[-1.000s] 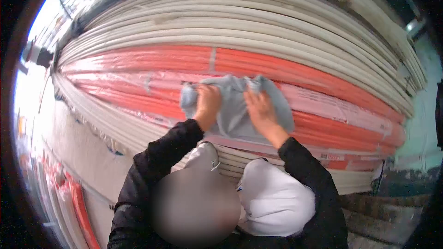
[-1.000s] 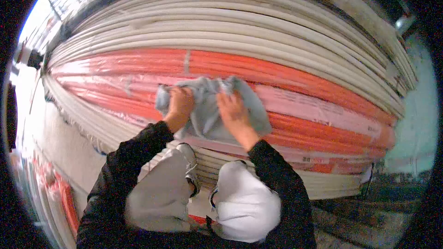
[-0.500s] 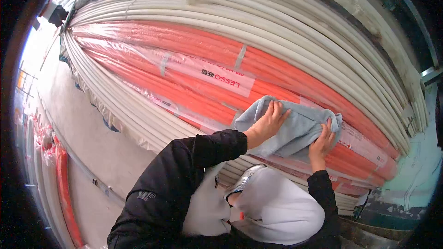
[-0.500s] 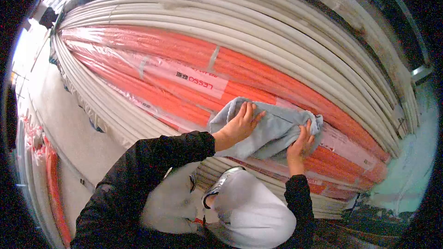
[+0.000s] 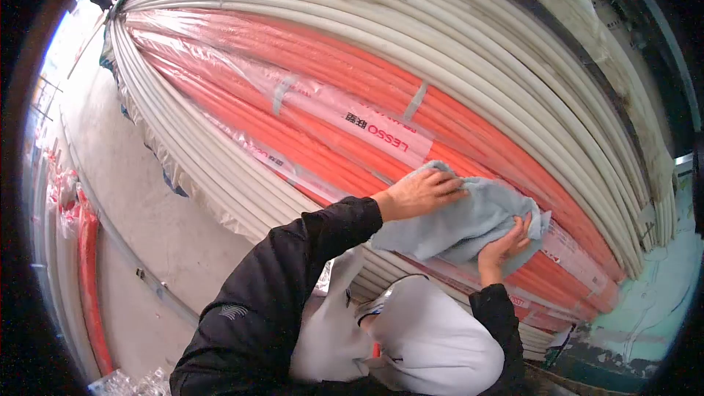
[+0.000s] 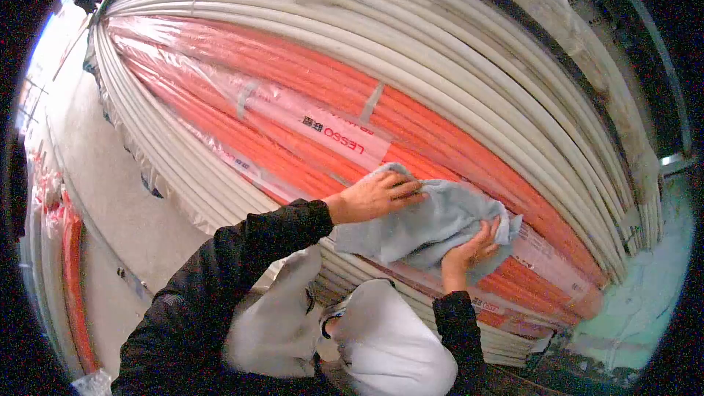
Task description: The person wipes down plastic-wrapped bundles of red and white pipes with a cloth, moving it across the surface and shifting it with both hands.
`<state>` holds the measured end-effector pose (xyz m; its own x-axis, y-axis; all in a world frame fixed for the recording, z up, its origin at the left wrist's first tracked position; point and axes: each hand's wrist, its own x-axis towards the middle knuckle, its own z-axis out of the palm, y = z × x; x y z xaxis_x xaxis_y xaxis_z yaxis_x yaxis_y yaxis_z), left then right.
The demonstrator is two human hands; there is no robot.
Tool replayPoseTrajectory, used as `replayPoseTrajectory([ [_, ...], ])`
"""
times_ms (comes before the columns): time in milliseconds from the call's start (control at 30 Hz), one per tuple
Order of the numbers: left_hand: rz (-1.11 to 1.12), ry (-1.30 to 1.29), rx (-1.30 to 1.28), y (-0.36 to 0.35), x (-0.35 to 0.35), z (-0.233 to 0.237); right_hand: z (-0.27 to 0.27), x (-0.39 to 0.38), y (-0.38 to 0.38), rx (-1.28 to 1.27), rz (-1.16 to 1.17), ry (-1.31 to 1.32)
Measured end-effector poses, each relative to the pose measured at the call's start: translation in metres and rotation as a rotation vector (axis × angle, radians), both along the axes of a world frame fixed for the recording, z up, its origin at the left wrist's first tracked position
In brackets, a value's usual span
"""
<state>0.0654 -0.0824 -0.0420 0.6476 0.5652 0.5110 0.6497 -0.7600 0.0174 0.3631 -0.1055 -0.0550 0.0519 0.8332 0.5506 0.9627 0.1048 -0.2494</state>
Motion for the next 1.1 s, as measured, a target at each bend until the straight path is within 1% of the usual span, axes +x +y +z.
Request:
replayPoseTrajectory([
  [100,0.028,0.016,0.021,0.004,-0.029,0.001,-0.006,-0.036,0.000,-0.051,0.142,-0.021],
  [167,0.033,0.025,0.013,0.004,-0.051,-0.002,0.003,-0.068,-0.002,-0.105,0.234,-0.117],
  [233,0.075,-0.075,-0.159,0.008,-0.084,-0.015,0.006,-0.094,0.003,-0.109,0.306,-0.119],
  [300,0.201,-0.155,-0.223,0.002,-0.125,-0.014,0.012,-0.113,0.009,-0.247,0.351,-0.081],
  [333,0.318,-0.164,-0.094,0.004,-0.143,-0.025,0.019,-0.124,0.010,-0.289,0.363,-0.116],
  [367,0.420,-0.161,-0.054,0.003,-0.162,-0.023,0.026,-0.134,0.010,-0.333,0.374,-0.148],
  [400,0.465,-0.279,-0.062,0.005,-0.176,-0.029,0.028,-0.140,0.011,-0.288,0.440,-0.167],
  [433,0.572,-0.230,0.019,0.009,-0.188,-0.027,0.030,-0.145,0.013,-0.244,0.514,-0.187],
  [467,0.636,-0.434,-0.199,0.014,-0.195,-0.017,0.037,-0.153,0.014,-0.238,0.547,-0.173],
  [500,0.694,-0.460,-0.133,0.016,-0.200,-0.011,0.040,-0.159,0.015,-0.233,0.587,-0.156],
  [567,0.844,-0.599,-0.142,0.032,-0.207,-0.009,0.042,-0.161,0.021,-0.208,0.636,-0.146],
  [667,0.732,-0.682,-0.039,0.053,-0.186,0.006,0.039,-0.153,0.028,-0.122,0.673,-0.179],
  [767,0.830,-0.457,0.023,0.051,-0.144,0.031,0.033,-0.137,0.032,-0.059,0.677,-0.245],
  [800,0.878,-0.416,-0.088,0.050,-0.133,0.038,0.032,-0.128,0.033,-0.041,0.680,-0.269],
  [900,0.583,-0.750,-0.296,0.056,-0.124,0.003,0.044,-0.092,0.027,-0.044,0.653,-0.293],
  [967,0.605,-0.549,-0.157,0.044,-0.103,-0.006,0.041,-0.065,0.025,-0.036,0.555,-0.393],
  [1033,0.641,-0.316,-0.143,0.026,-0.066,0.008,0.044,-0.035,0.018,-0.131,0.468,-0.331],
  [1100,0.469,-0.310,-0.228,0.011,-0.044,0.010,0.037,0.001,0.016,-0.090,0.338,-0.329],
])
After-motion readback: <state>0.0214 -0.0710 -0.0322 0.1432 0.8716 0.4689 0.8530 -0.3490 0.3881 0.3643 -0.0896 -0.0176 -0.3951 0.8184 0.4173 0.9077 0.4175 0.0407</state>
